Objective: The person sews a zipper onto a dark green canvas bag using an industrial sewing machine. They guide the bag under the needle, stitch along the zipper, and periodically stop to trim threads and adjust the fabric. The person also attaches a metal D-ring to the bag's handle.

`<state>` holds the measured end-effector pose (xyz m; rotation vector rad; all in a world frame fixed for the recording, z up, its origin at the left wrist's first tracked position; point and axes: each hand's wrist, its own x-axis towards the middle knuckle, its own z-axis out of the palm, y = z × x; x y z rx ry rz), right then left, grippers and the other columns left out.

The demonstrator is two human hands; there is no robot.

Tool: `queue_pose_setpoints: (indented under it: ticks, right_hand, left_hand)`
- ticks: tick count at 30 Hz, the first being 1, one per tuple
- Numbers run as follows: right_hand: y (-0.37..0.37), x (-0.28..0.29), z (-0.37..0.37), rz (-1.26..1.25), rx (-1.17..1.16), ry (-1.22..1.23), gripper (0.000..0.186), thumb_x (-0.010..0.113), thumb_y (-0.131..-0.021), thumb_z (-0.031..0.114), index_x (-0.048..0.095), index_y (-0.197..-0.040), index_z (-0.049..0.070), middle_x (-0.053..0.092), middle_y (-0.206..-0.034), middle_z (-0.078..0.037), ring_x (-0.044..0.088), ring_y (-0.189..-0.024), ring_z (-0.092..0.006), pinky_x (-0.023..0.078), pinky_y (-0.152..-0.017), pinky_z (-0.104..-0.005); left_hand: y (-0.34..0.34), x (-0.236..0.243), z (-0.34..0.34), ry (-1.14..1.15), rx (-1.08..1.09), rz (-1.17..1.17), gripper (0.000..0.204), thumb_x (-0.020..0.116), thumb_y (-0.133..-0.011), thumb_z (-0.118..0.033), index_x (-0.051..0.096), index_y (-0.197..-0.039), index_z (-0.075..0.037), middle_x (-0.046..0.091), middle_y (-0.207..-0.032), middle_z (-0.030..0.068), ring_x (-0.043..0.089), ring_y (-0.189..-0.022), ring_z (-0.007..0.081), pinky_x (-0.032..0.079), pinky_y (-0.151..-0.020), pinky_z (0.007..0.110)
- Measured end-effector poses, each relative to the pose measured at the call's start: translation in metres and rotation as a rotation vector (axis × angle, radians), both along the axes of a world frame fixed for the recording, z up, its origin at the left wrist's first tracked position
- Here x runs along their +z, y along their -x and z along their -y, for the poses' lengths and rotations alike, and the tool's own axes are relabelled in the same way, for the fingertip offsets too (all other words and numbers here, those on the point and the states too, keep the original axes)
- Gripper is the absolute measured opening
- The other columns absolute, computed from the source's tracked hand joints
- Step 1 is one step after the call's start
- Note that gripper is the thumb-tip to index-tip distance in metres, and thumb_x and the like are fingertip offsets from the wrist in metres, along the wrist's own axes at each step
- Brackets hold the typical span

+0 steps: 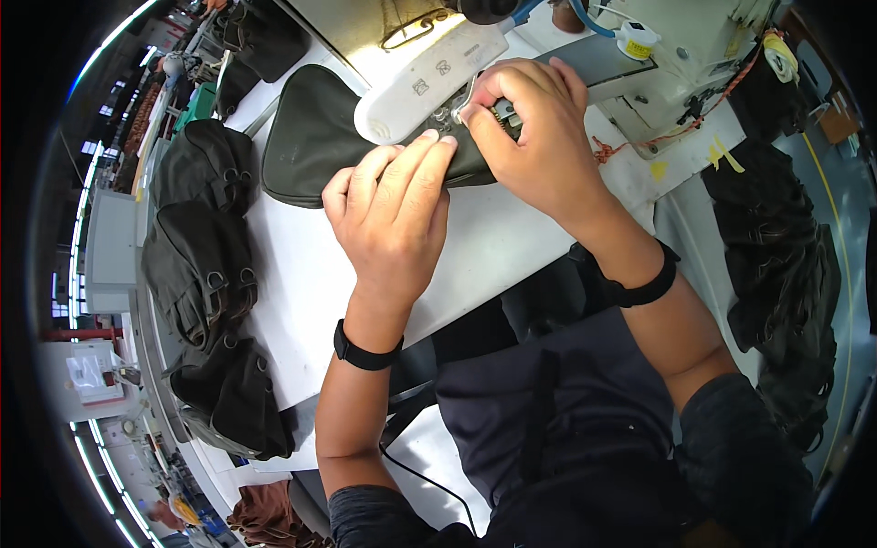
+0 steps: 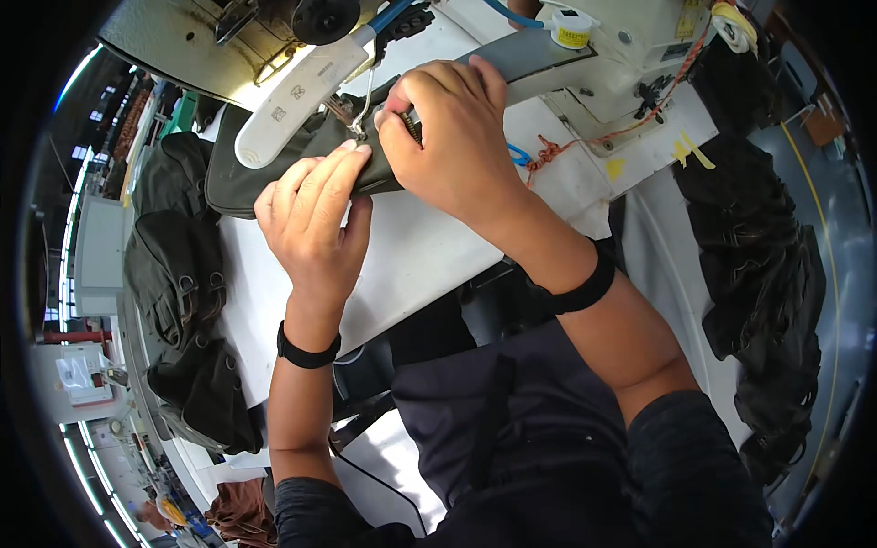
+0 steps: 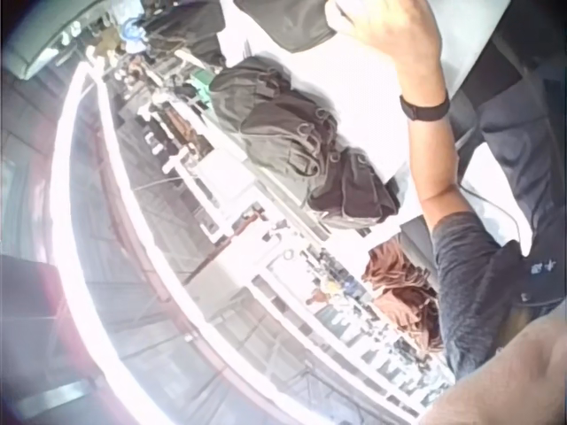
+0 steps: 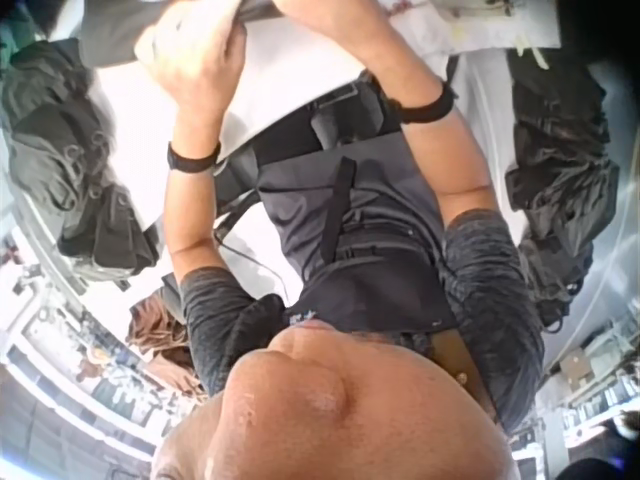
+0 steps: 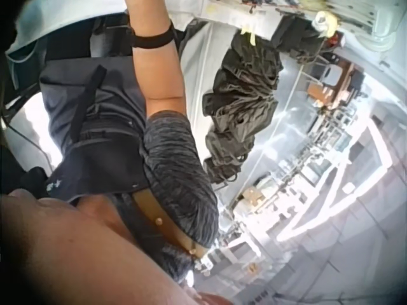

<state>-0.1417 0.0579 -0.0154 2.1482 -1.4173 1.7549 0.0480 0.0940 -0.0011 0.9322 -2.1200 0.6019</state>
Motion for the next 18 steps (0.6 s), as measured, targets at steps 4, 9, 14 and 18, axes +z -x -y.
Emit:
queue_pose_setpoints:
  ticks: [4, 9, 14, 18]
  right_hand:
    - [0.0009, -0.0030, 0.0018, 0.010, -0.003, 0.016, 0.009, 0.072, -0.088, 0.015, 0.065, -0.089, 0.010, 0.068, -0.092, -0.004, 0.062, -0.099, -0.0271, 0.030, -0.115, -0.0480]
    - [0.0014, -0.0040, 0.0015, 0.026, 0.007, 0.027, 0.009, 0.073, -0.089, 0.016, 0.065, -0.089, 0.011, 0.068, -0.091, -0.004, 0.062, -0.098, -0.0262, 0.030, -0.115, -0.0474]
    - [-0.0014, -0.0041, 0.0015, 0.019, 0.008, 0.059, 0.009, 0.072, -0.090, 0.016, 0.065, -0.090, 0.011, 0.068, -0.093, -0.002, 0.062, -0.100, -0.0252, 0.029, -0.116, -0.0476]
    - [-0.0021, -0.0054, -0.0007, 0.021, 0.005, 0.049, 0.010, 0.072, -0.090, 0.016, 0.063, -0.091, 0.010, 0.069, -0.095, -0.001, 0.063, -0.101, -0.0246, 0.028, -0.117, -0.0486]
  left_hand:
    - [0.0015, 0.0004, 0.0039, 0.031, 0.002, 0.010, 0.049, 0.078, -0.074, 0.000, 0.079, -0.120, -0.018, 0.078, -0.120, -0.0050, 0.068, -0.107, 0.0179, 0.042, -0.098, 0.034]
    - [0.0010, -0.0030, 0.0030, 0.059, 0.009, 0.010, 0.049, 0.078, -0.076, 0.000, 0.080, -0.121, -0.019, 0.078, -0.120, -0.0059, 0.069, -0.107, 0.0164, 0.042, -0.096, 0.033]
    - [-0.0018, -0.0042, 0.0065, 0.083, -0.012, -0.005, 0.046, 0.080, -0.076, 0.000, 0.082, -0.118, -0.019, 0.078, -0.119, -0.0062, 0.069, -0.104, 0.0161, 0.043, -0.095, 0.033]
    - [-0.0026, -0.0051, 0.0061, 0.087, -0.022, -0.009, 0.044, 0.081, -0.076, -0.002, 0.082, -0.117, -0.019, 0.078, -0.118, -0.0061, 0.068, -0.102, 0.0157, 0.042, -0.093, 0.033]
